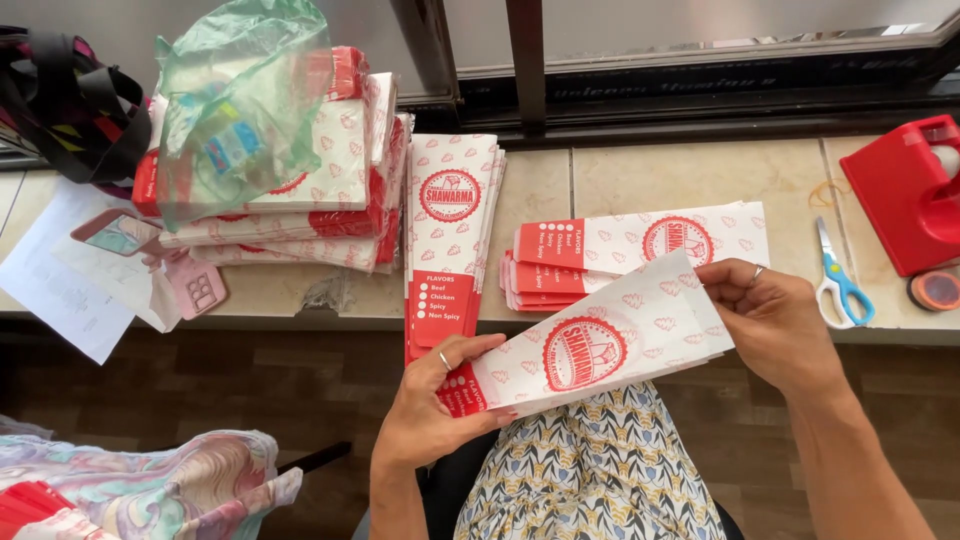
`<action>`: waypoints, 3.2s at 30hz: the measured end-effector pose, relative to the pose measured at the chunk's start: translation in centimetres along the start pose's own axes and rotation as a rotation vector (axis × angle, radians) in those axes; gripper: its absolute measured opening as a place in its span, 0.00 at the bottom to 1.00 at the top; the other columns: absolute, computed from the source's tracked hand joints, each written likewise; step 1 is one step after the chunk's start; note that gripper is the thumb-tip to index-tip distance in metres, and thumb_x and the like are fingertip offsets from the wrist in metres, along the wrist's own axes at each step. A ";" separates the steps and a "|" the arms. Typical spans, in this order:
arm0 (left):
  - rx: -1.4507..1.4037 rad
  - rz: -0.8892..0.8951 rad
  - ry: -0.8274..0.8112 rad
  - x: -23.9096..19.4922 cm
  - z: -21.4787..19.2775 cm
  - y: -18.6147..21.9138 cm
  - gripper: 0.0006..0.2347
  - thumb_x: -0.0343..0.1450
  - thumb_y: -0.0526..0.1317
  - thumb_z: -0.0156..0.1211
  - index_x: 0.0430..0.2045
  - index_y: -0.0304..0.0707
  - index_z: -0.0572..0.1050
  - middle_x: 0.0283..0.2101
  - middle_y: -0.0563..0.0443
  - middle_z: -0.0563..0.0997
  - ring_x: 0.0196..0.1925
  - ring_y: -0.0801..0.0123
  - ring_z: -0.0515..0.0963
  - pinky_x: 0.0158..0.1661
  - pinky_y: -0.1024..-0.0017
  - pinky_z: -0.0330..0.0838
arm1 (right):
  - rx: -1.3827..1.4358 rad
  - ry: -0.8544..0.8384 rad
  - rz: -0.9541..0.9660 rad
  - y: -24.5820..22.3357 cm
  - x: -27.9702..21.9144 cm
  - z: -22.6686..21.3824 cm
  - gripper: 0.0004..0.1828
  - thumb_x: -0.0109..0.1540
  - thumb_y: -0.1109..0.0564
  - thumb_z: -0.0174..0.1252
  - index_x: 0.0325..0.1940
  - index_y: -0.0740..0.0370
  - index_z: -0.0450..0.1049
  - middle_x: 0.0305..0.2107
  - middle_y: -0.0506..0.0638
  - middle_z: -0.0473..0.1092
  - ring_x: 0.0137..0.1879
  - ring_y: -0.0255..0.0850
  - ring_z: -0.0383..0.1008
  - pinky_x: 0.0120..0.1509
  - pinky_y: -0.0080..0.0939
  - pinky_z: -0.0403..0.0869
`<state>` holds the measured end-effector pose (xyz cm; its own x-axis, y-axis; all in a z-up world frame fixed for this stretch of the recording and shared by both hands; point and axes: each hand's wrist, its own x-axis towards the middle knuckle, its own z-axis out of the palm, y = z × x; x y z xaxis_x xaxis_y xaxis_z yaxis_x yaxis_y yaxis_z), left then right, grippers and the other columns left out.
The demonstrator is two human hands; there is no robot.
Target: Folding and stacking paper food wrappers at a manual workstation
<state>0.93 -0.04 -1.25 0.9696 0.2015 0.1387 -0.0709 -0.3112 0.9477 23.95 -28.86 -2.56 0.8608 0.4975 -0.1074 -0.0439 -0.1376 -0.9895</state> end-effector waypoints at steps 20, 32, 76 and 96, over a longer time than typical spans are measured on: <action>-0.256 0.080 0.393 -3.1 -8.2 0.2 0.28 0.57 0.35 0.75 0.51 0.24 0.74 0.49 0.45 0.80 0.53 0.63 0.79 0.55 0.68 0.74 | -0.690 0.376 -0.120 3.4 4.7 -7.2 0.08 0.73 0.61 0.59 0.52 0.66 0.83 0.43 0.52 0.78 0.43 0.35 0.72 0.47 0.36 0.70; 0.519 0.118 -0.418 16.8 5.1 0.6 0.36 0.63 0.56 0.67 0.65 0.36 0.67 0.51 0.43 0.71 0.54 0.54 0.73 0.55 0.60 0.67 | -0.313 0.551 -0.147 1.9 2.8 -10.4 0.03 0.78 0.60 0.60 0.51 0.60 0.79 0.35 0.46 0.73 0.35 0.28 0.71 0.39 0.25 0.68; 1.008 0.039 -0.210 13.9 11.7 -5.8 0.27 0.79 0.58 0.25 0.75 0.55 0.54 0.79 0.39 0.52 0.80 0.40 0.41 0.69 0.31 0.24 | -1.456 -0.175 -0.381 7.9 6.6 0.2 0.33 0.70 0.26 0.19 0.80 0.22 0.45 0.80 0.42 0.34 0.83 0.57 0.27 0.79 0.72 0.32; 0.594 0.203 0.171 12.4 9.5 -5.5 0.37 0.73 0.31 0.60 0.76 0.40 0.45 0.81 0.43 0.40 0.83 0.56 0.34 0.80 0.54 0.32 | -1.181 -0.185 -0.189 7.1 6.3 -2.0 0.58 0.58 0.26 0.44 0.82 0.48 0.27 0.79 0.49 0.28 0.84 0.46 0.18 0.81 0.58 0.22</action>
<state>15.59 -4.66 -7.49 0.8960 0.2145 0.3888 -0.0599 -0.8092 0.5845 30.08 -28.41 -10.10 0.7138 0.6959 -0.0789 0.6478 -0.6988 -0.3034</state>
